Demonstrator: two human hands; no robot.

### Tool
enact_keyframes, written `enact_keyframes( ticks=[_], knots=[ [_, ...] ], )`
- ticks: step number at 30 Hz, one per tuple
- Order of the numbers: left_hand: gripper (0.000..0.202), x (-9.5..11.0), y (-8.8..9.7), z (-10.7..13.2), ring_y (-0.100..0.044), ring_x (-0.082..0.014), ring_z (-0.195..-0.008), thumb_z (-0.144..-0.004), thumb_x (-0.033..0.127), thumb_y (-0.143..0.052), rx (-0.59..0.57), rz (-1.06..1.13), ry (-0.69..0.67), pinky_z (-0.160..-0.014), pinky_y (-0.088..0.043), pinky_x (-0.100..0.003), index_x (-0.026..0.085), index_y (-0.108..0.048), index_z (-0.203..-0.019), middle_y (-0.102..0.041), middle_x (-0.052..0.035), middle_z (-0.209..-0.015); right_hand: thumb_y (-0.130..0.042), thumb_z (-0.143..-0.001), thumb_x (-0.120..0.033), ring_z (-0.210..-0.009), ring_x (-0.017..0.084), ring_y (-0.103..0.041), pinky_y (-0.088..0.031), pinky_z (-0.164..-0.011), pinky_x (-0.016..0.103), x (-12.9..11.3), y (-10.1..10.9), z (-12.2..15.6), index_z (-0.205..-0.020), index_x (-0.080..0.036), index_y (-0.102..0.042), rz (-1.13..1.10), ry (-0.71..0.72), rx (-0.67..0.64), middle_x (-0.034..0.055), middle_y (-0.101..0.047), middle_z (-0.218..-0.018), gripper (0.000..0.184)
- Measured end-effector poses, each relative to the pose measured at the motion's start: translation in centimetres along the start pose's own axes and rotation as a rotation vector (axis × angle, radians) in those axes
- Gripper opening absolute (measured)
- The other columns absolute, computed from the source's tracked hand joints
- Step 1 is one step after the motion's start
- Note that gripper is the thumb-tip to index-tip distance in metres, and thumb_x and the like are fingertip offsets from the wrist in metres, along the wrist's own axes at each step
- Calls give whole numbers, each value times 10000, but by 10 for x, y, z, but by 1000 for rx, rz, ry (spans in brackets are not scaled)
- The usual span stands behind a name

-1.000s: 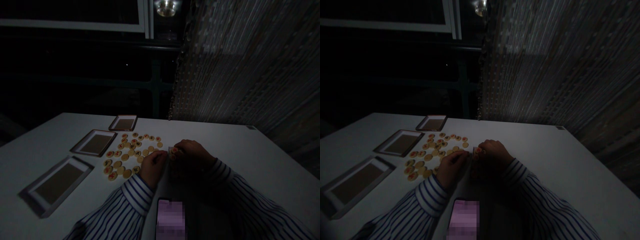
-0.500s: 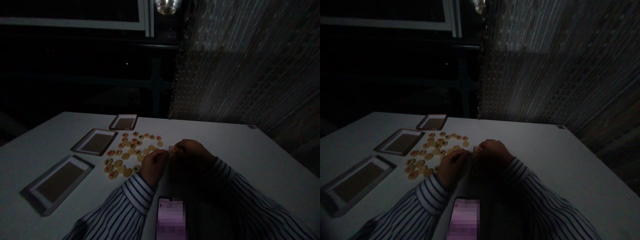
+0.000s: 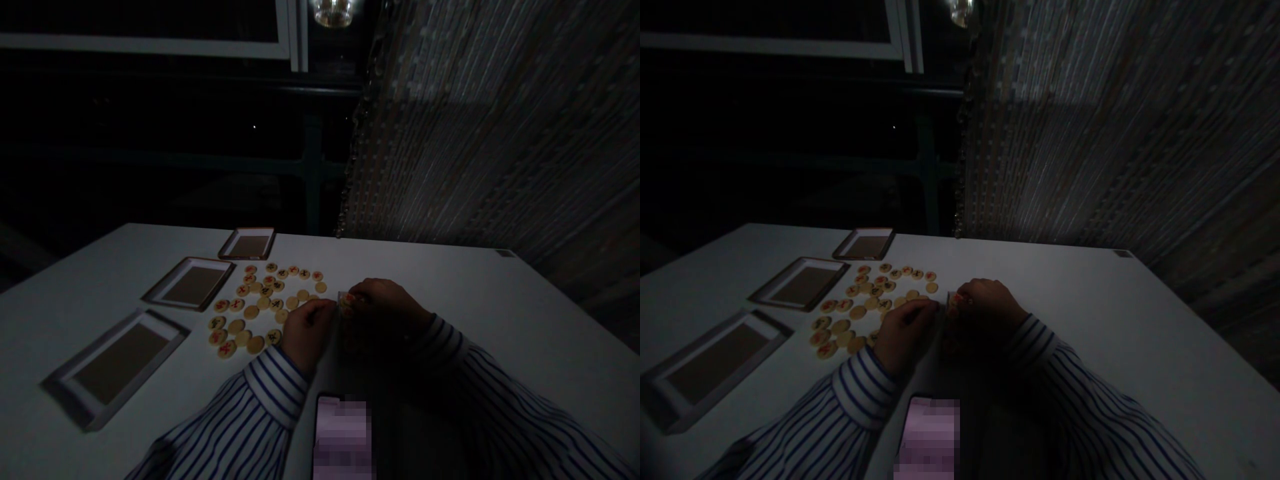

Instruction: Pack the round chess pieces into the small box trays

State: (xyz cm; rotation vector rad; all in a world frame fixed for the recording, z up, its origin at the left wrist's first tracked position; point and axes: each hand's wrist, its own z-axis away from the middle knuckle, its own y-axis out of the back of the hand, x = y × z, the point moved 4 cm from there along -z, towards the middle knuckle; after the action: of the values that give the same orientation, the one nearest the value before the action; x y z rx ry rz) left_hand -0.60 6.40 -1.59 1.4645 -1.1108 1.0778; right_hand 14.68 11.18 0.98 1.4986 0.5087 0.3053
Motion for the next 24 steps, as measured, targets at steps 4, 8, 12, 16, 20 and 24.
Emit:
enact_keyframes(
  ticks=[4,8,12,16,20,24],
  knots=[
    [186,0,0,-1,-619,-146,-696,-697,301,-542,8,-13,-5,-646,-490,-248,165,-656,-750,-683,-24,-722,-380,-822,-364,-795,160,-569,-356,-641,236,0,-1,-1,-962,-224,-617,-26,3,-10,47,-638,-913,309],
    [186,1,0,-1,-617,-149,-693,-697,301,-541,14,-38,-10,-644,-488,-249,165,-656,-749,-683,-27,-725,-384,-822,-366,-810,159,-568,-362,-654,232,-1,-1,0,-968,-217,-617,-49,-7,-11,52,-632,-933,313],
    [182,2,1,0,-617,-143,-696,-707,285,-522,2,-43,-15,-645,-484,-236,164,-652,-748,-683,-29,-730,-360,-835,-371,-800,155,-568,-359,-651,232,-4,0,0,-964,-216,-620,-43,11,-14,53,-633,-923,329],
    [187,0,0,0,-618,-147,-712,-704,295,-533,-4,-21,-20,-658,-485,-243,160,-654,-752,-684,-32,-747,-366,-832,-365,-803,153,-567,-357,-660,228,-5,0,0,-972,-212,-617,-41,24,-22,53,-635,-928,325],
    [192,-1,0,0,-618,-149,-702,-700,307,-541,16,-21,-11,-659,-487,-252,160,-653,-755,-682,-33,-737,-373,-827,-359,-800,155,-566,-361,-662,232,-4,0,0,-973,-209,-617,-44,19,-21,54,-632,-926,321],
    [189,1,0,0,-620,-151,-699,-699,306,-543,1,-20,-10,-650,-491,-253,163,-655,-750,-684,-29,-729,-382,-826,-347,-808,154,-566,-366,-671,229,-5,1,1,-980,-201,-617,-46,17,-34,62,-632,-928,317]
  ],
)
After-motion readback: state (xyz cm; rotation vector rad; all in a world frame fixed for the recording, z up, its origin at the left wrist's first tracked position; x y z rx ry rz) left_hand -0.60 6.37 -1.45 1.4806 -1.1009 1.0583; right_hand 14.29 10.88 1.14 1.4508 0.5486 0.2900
